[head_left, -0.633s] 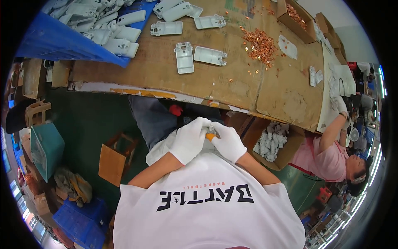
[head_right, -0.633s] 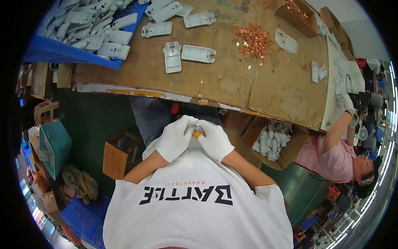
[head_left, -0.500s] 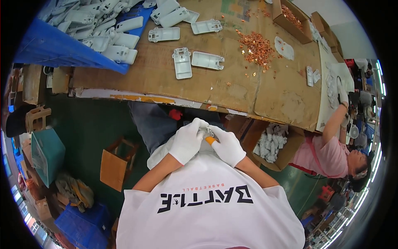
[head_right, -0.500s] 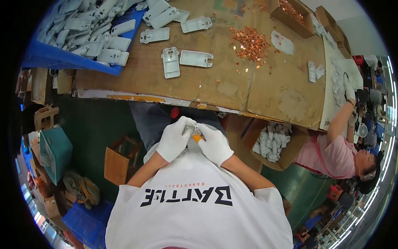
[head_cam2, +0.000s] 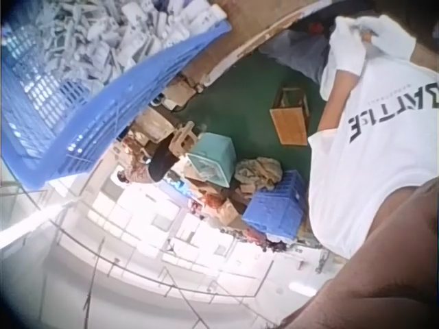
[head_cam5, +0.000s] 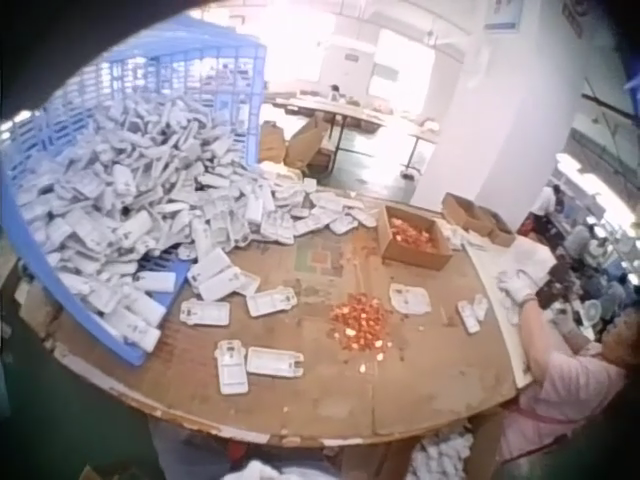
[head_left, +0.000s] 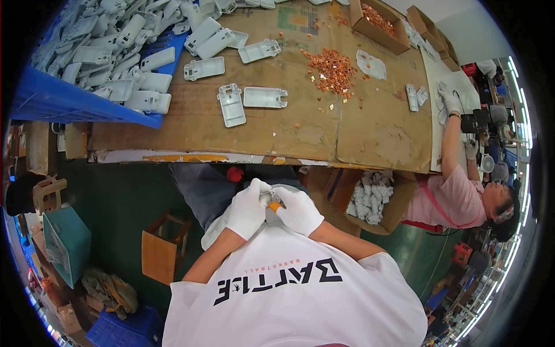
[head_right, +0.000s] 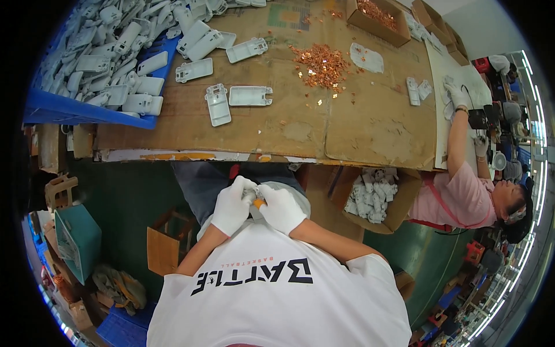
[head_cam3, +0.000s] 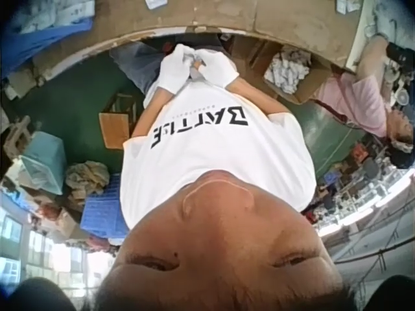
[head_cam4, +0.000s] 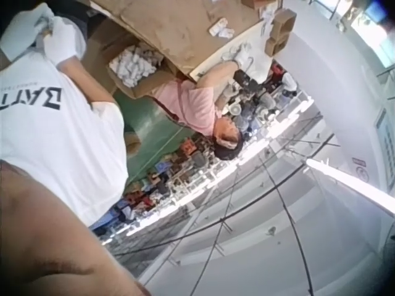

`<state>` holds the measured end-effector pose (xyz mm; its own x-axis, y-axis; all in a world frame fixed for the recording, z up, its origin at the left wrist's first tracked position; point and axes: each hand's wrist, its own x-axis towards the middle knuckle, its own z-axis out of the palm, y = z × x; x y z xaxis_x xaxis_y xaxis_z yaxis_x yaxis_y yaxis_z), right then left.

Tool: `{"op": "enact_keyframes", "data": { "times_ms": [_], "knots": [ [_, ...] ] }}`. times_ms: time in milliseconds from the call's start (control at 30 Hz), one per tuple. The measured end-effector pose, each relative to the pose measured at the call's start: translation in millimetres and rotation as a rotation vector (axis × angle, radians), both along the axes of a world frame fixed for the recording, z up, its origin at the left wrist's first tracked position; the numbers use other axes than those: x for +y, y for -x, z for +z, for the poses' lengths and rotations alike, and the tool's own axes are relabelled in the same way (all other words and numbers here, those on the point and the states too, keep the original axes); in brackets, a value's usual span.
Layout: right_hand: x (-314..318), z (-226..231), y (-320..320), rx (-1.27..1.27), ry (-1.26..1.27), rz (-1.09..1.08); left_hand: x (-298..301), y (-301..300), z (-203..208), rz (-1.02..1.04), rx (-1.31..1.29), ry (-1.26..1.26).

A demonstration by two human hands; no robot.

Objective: The person assembles small metal contacts into plastic housing parts by hand at a factory workbench.

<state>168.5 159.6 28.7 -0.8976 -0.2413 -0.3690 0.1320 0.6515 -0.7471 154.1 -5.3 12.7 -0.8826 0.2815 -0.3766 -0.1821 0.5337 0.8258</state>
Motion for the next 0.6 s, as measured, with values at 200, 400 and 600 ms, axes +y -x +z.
{"op": "enact_keyframes", "data": {
  "times_ms": [200, 400, 600],
  "knots": [
    [68.2, 27.5, 59.7, 0.453, -0.097, -0.228, -1.7, 40.5, 50.8, 0.170, 0.169, -0.267],
    [331.6, -8.2, 184.0, 0.716, -0.698, -0.685, -1.5, 153.9, 19.0, 0.292, 0.711, 0.659],
    [228.2, 16.2, 182.5, 1.054, -0.651, -0.366, -18.8, 181.2, 5.6, 0.202, 0.378, 0.647]
  ]
}}
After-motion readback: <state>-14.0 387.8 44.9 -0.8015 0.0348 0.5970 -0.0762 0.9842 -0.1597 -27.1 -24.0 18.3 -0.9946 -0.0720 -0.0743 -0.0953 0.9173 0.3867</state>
